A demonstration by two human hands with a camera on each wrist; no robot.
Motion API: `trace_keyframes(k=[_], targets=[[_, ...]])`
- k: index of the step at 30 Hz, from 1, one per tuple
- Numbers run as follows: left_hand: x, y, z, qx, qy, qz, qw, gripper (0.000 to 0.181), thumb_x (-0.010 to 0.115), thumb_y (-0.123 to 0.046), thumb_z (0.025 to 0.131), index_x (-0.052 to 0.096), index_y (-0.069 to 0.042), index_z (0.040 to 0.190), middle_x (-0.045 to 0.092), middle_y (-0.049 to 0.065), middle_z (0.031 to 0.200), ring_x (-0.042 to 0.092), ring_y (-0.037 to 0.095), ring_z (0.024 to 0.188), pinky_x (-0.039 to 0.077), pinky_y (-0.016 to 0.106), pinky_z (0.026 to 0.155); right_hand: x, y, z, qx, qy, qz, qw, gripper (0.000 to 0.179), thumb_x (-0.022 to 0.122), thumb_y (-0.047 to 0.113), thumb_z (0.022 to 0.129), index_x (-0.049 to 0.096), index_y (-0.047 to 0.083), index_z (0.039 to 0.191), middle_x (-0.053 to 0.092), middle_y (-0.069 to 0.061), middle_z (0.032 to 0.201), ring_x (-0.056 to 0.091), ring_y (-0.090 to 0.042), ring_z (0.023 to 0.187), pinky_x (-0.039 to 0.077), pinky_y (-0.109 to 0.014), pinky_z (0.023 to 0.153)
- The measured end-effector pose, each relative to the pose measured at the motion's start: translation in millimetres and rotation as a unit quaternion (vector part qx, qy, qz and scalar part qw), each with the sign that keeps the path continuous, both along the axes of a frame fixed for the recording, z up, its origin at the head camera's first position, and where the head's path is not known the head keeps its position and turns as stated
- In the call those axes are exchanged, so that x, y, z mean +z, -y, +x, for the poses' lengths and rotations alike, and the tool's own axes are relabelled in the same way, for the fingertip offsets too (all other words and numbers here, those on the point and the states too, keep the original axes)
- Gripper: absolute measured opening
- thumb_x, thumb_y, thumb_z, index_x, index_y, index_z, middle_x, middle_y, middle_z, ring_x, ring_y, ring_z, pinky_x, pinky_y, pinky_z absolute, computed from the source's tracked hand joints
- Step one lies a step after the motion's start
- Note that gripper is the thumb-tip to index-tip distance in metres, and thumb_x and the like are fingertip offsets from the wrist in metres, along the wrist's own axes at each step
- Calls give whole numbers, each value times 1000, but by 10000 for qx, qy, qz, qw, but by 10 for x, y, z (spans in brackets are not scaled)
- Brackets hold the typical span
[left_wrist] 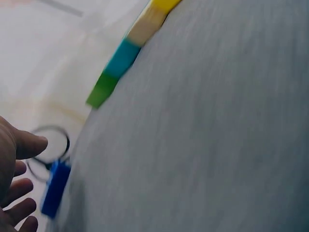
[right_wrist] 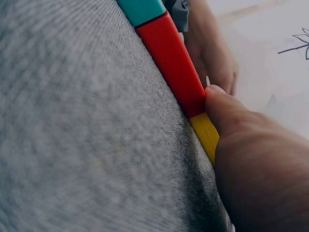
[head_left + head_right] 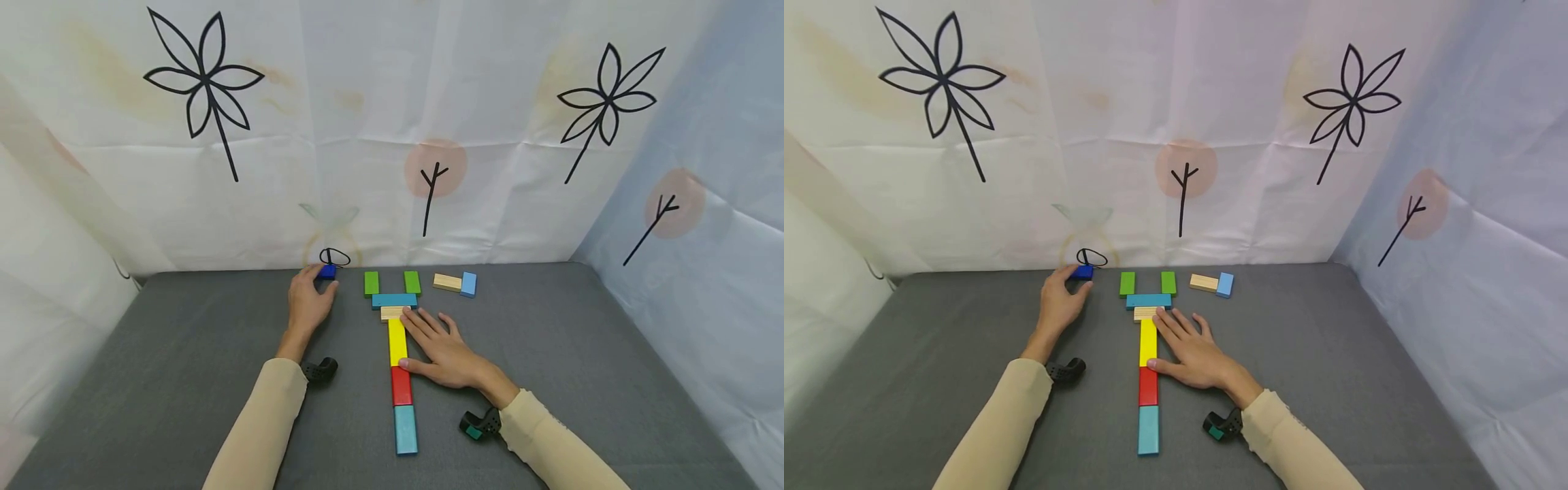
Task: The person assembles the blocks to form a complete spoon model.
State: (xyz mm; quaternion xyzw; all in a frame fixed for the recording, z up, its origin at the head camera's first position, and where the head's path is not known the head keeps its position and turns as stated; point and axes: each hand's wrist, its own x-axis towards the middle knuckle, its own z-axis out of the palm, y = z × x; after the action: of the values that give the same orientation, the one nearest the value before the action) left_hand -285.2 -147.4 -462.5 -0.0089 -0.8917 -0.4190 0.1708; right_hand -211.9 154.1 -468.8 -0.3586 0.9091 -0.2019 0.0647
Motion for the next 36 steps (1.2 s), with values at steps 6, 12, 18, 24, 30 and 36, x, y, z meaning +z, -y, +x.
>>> trace_keyframes(k=[6, 12, 18, 24, 30, 36], targets=[[-63, 142, -49, 120, 387, -40, 9992, 60, 67, -17, 96, 47, 4, 149, 40, 22, 156, 32, 46, 143, 24, 62, 113, 12, -5, 7, -12, 11, -16, 10000, 82, 48, 54, 104, 13, 10, 164, 6, -2, 171, 5, -28, 156, -2, -61, 117], [-78, 157, -84, 144, 632, -243, 9976, 60, 65, -19, 99, 45, 0, 151, 37, 22, 156, 31, 45, 142, 21, 67, 109, 9, -3, -1, -9, 10, -13, 10000, 82, 47, 54, 104, 12, 11, 164, 5, -2, 171, 4, -27, 156, -2, -61, 117], [-83, 175, -106, 178, 739, -356, 9965, 52, 66, -18, 99, 52, -1, 147, 41, 25, 143, 36, 44, 131, 26, 64, 104, 5, -1, 0, 26, 8, -10, 10000, 81, 47, 53, 104, 12, 11, 164, 4, -2, 171, 5, -28, 156, -2, -61, 117], [-65, 238, -103, 28, 765, -302, 9966, 42, 67, -11, 97, 61, 0, 137, 46, 29, 137, 39, 46, 127, 27, 65, 105, 1, 4, 6, 17, -37, 24, 10000, 81, 47, 53, 104, 12, 11, 164, 5, -2, 171, 5, -29, 156, -1, -62, 117], [-26, 268, -71, -212, 779, 53, 9967, 37, 69, -5, 96, 64, 5, 131, 57, 29, 121, 55, 42, 112, 45, 54, 96, 10, -1, 6, 5, -20, -5, 10000, 81, 48, 52, 104, 13, 10, 164, 6, -3, 171, 6, -29, 156, -1, -63, 117], [2, 243, -60, -309, 869, 415, 9949, 37, 72, -7, 95, 66, 3, 131, 61, 28, 119, 61, 40, 111, 50, 50, 95, 23, 0, 12, 39, -52, -37, 10000, 81, 48, 52, 104, 14, 9, 164, 7, -4, 171, 7, -31, 155, 0, -64, 116]])
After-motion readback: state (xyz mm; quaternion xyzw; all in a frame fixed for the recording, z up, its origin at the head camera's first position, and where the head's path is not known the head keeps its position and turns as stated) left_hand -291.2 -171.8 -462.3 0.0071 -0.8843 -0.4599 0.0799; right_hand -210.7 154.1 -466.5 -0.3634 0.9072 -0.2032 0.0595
